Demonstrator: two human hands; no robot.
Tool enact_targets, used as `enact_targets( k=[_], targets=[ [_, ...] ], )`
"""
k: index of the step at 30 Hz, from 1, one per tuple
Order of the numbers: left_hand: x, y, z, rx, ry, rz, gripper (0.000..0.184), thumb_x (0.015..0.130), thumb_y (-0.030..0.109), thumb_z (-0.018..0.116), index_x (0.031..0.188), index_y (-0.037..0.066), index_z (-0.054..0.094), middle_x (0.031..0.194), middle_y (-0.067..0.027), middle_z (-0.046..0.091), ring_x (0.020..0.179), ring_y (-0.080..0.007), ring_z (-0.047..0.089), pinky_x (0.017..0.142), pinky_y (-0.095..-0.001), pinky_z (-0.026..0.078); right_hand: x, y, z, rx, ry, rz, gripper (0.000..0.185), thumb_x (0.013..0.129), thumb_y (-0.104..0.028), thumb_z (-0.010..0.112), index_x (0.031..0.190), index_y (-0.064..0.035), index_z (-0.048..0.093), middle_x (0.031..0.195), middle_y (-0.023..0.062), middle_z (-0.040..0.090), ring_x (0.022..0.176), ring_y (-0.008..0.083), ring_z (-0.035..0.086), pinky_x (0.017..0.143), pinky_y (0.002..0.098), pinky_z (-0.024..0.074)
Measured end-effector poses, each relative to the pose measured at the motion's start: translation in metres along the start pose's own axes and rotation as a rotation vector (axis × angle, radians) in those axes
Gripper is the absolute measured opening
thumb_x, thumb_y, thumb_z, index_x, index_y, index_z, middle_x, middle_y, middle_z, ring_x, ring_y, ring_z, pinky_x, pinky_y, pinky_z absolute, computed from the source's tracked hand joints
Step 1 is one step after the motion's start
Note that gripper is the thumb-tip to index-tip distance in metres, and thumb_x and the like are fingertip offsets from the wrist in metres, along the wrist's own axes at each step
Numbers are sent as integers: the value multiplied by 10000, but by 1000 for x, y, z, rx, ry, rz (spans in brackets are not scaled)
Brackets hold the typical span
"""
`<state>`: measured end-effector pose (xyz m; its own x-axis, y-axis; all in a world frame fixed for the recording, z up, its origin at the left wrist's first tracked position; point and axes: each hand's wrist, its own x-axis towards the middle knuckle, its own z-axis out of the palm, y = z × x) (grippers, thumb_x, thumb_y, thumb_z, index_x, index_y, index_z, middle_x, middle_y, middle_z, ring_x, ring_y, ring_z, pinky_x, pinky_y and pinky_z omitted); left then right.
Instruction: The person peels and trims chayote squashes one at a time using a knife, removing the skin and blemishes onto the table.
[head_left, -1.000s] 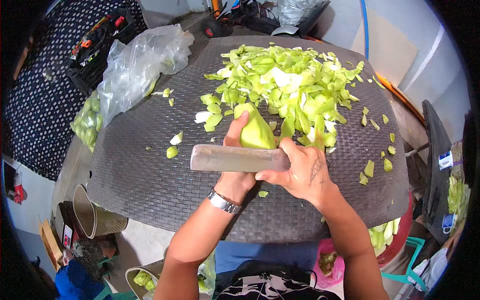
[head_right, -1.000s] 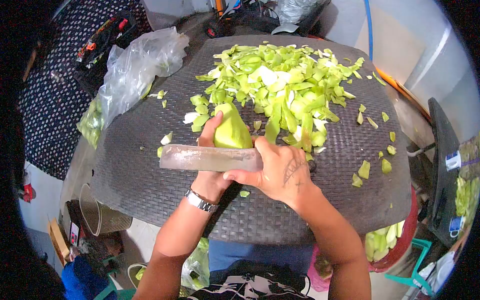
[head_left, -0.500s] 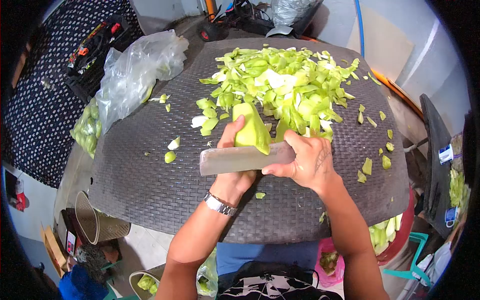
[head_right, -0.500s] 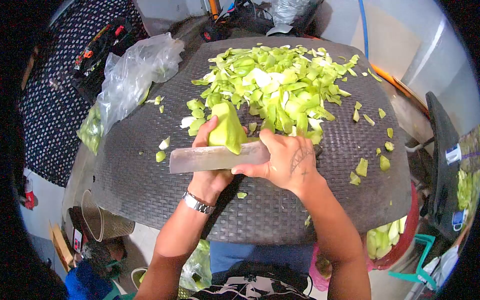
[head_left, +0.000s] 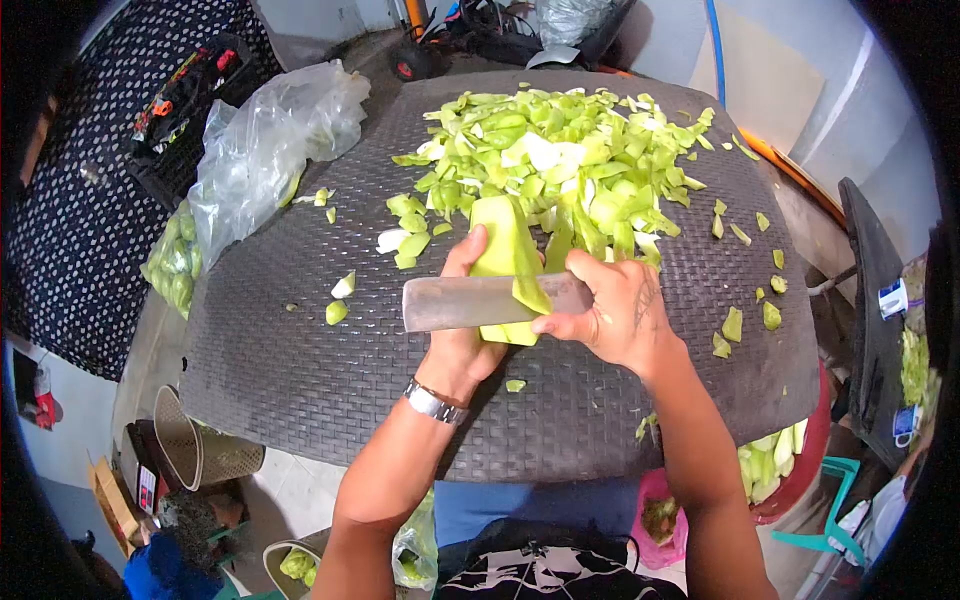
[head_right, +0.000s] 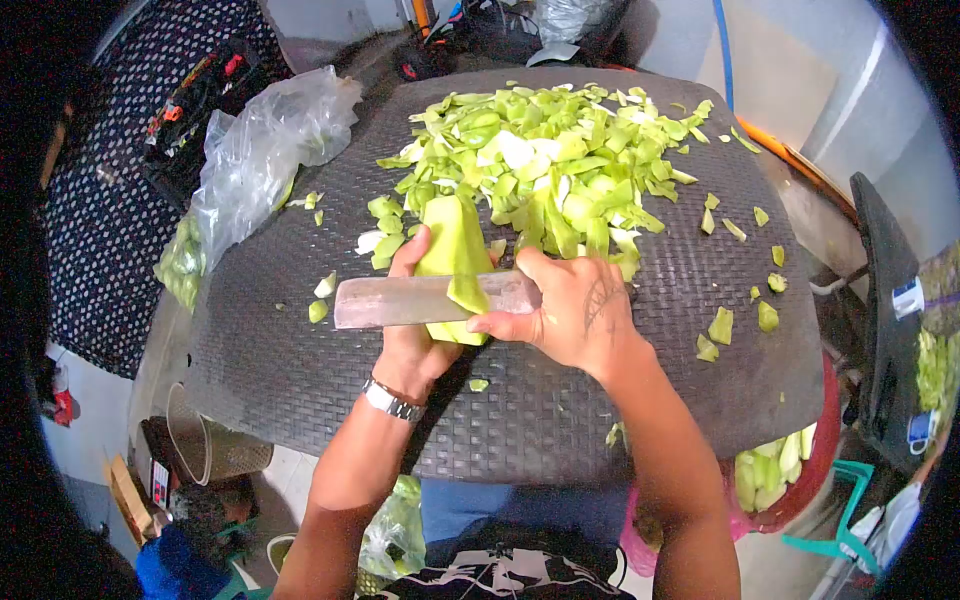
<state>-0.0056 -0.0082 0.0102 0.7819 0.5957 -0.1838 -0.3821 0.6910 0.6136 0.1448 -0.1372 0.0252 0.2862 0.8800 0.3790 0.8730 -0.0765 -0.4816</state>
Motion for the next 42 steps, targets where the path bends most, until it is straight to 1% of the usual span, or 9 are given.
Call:
enact_targets(
  k=[9,12,16,19,23,27,28,35,42],
  targets=[
    [-1,8,1,-32,-43,41,625,1014,615,546,1318,71,606,1119,-183,706,1033,-305,713,937,-444,588,2,5,7,8,105,-37,848,805,-869,621,882,-25,625,600,160,612,600,393,679,571,476,522],
    [-1,0,5,-13,6,42,640,1025,620,515,1309,53,603,1115,-180,707,963,-309,732,849,-455,625,3,3,2,-7,80,-23,789,787,-838,670,847,-51,653,637,188,662,653,413,714,604,507,560],
    [-14,-5,16,208,-129,30,658,1053,610,447,1304,19,592,1075,-175,712,806,-314,747,603,-472,646,12,30,-15,31,112,236,718,869,-748,671,812,-33,638,623,181,638,629,413,696,591,501,543],
    [-13,-1,21,53,-106,-37,647,1055,609,434,1308,35,596,1067,-173,715,816,-313,747,616,-473,648,12,27,-22,44,95,312,681,893,-706,678,786,-35,636,616,176,626,606,404,677,582,488,523],
    [-9,3,15,20,-75,-30,532,1079,466,454,1316,7,581,1104,-173,710,877,-317,738,712,-486,634,9,8,-13,90,122,230,666,893,-658,715,737,-20,602,598,182,603,582,382,665,568,473,508],
    [3,-10,6,-87,110,-26,490,1051,446,518,1302,32,596,1136,-152,716,1001,-292,728,898,-464,605,4,-9,-6,162,6,117,670,854,-682,743,777,-27,622,598,188,615,590,389,685,586,487,531],
    [-1,-6,10,-51,22,-68,531,1031,500,538,1316,61,625,1199,-147,714,1057,-296,715,991,-446,565,2,-13,-4,103,-27,93,729,808,-745,740,838,-23,645,631,195,657,645,402,717,635,502,567],
    [0,-3,5,-32,-159,-100,548,1020,563,556,1260,83,667,1159,-117,737,1032,-259,723,958,-438,581,0,-17,0,42,-39,24,826,741,-832,722,903,-24,664,681,204,698,698,414,739,692,519,593],
    [-4,-5,-3,-61,-12,-56,665,1032,626,461,1414,89,548,1278,-160,673,1047,-310,710,914,-456,604,5,19,-5,-86,62,35,809,741,-831,719,871,-36,653,655,182,678,657,405,723,638,505,585]
  ],
)
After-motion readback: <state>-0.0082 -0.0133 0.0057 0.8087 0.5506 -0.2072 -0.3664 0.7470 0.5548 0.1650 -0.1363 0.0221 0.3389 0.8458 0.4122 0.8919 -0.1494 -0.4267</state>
